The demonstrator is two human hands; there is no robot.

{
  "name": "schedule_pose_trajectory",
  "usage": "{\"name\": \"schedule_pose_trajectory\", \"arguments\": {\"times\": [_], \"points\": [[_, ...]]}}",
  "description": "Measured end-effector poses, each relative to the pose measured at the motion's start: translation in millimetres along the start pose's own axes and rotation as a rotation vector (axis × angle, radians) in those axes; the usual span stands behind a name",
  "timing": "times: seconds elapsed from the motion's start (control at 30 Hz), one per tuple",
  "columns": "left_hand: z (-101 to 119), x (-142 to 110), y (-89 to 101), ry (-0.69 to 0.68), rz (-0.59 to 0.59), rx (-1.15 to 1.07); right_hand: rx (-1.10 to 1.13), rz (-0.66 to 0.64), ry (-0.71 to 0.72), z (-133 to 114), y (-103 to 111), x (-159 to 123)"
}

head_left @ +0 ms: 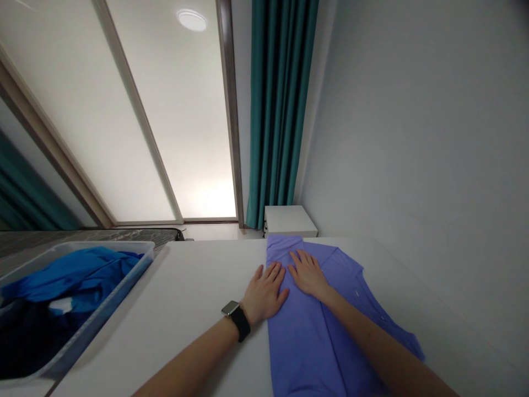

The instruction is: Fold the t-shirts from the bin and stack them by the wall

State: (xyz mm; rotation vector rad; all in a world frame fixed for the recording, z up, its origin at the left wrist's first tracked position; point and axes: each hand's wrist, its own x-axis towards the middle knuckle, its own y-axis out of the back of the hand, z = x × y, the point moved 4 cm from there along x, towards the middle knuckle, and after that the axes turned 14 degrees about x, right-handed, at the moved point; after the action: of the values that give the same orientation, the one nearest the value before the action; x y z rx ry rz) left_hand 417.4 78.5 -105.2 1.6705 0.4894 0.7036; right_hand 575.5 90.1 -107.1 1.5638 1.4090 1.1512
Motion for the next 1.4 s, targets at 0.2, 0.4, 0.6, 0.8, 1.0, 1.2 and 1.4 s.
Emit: {"name": "schedule_pose_trajectory", "arguments": {"times": [0.2,0.4,0.6,0.8,1.0,1.2,1.4], "points": [[-19.9,-18.4,8.9,0.028,-0.013,-0.015,-0.005,-0.017,0.014,-22.5,-12.4,7.7],[-62.9,-53.5,10.3,0.098,-0.038,0.006,0.023,-0.016,0.071,-77.0,-32.8,23.1],[-96.0,-88.6,13.5,0.147,-0.048,0.006,0.058,-0.036,0.139,-123.8,-49.2,36.0],[-154.7,-75.1,18.4,0.348,0.060,-0.285,0.066,-0.056,0.136,-130.5,-49.7,35.0],[-226.6,-27.1,5.6,0.613,-0.001,-0.431,0.105,-0.107,0.295,-153.3,-43.9,6.6],[-238.7,16.5,-2.8,0.578,-0.075,-0.411,0.201,-0.220,0.353,-164.9,-48.2,-13.5],[-235.2,28.5,-16.0,0.542,-0.102,-0.296,0.232,-0.268,0.345,-163.6,-53.3,-19.3]]}}
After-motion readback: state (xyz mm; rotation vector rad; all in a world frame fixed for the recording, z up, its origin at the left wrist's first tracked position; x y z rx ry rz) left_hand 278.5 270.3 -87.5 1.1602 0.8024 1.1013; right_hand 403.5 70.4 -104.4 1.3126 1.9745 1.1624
